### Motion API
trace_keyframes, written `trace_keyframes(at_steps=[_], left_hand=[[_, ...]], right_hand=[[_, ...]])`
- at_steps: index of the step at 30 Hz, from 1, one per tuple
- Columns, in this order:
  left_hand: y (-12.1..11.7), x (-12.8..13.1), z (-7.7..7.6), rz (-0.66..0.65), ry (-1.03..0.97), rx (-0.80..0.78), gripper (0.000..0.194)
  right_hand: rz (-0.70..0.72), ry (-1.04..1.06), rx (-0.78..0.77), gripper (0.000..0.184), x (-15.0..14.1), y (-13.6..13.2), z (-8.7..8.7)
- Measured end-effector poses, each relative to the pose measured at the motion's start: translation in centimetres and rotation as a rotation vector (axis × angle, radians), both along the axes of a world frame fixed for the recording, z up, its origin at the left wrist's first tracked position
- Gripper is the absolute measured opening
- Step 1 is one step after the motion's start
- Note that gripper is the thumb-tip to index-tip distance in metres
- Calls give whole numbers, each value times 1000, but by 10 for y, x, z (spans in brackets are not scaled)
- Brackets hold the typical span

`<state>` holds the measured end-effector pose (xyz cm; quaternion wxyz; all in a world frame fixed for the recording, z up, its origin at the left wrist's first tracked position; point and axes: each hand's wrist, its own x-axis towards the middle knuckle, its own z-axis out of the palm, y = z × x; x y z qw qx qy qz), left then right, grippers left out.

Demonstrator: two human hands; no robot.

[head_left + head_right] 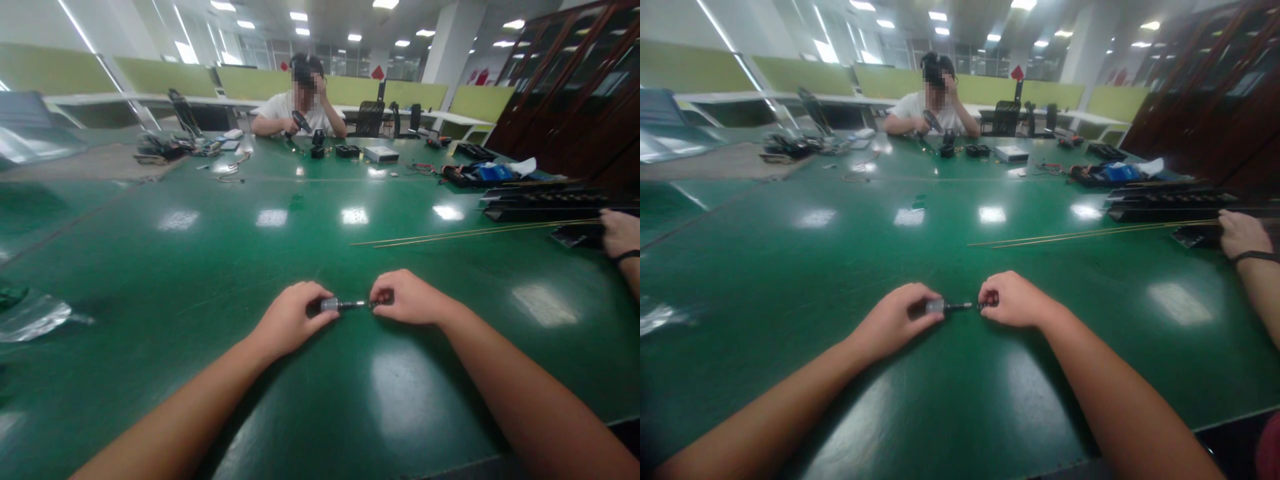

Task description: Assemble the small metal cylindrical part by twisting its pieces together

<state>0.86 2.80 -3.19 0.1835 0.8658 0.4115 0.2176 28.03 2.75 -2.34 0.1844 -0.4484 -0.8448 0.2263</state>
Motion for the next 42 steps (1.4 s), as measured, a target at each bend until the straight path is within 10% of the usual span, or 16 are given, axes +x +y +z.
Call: trace_keyframes(at_steps=[16,42], left_hand=[[-3,5,-1,-12,-67,12,29],[4,4,3,-50,-39,22,19]], right_hand=[[39,95,163,7,-51,-4,-15],[25,146,201,30,-33,0,-23]])
